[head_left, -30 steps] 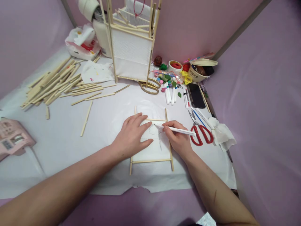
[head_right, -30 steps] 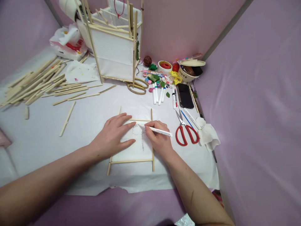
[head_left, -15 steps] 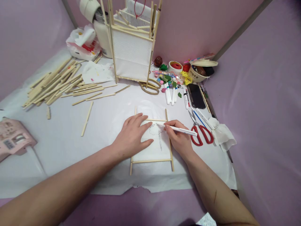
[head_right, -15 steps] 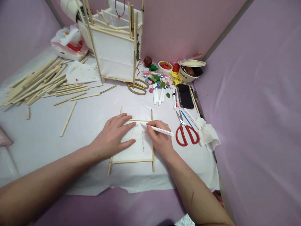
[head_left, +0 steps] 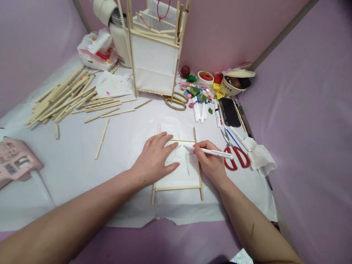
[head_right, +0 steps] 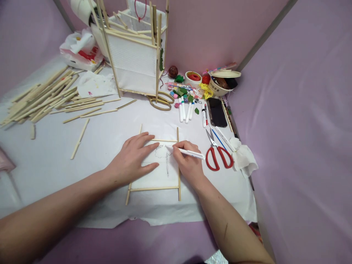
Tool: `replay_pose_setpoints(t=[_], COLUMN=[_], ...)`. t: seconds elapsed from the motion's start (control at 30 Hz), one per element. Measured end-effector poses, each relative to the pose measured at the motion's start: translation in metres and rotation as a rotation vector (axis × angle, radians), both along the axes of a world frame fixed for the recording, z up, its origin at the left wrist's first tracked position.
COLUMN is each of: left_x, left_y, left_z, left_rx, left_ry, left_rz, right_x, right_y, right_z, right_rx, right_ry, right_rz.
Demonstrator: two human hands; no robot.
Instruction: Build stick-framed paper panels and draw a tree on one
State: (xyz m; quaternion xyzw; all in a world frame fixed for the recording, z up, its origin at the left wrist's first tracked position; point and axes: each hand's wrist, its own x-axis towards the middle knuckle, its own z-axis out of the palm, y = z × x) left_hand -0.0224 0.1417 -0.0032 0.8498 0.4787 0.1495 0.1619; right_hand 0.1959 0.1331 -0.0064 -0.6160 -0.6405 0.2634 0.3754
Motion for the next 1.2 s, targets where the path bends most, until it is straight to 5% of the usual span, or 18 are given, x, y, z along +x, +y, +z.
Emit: replay_pose_setpoints(t=[0.53, 1.2], left_x=[0.0006, -0.0002], left_y=[0.0000, -0.0002], left_z=[-0.0009, -0.0017], left_rx=[0.010, 0.023], left_ry=[-0.013, -0.012], left_rz=[0.000, -0.003], right_x=[-0.0020, 0.0018], right_y=[0.0021, 0.0009], right_z=[0.0032, 0.0005], right_rx=[0.028, 0.010], right_ry=[-0.022, -0.008], right_rz=[0.084, 0.000])
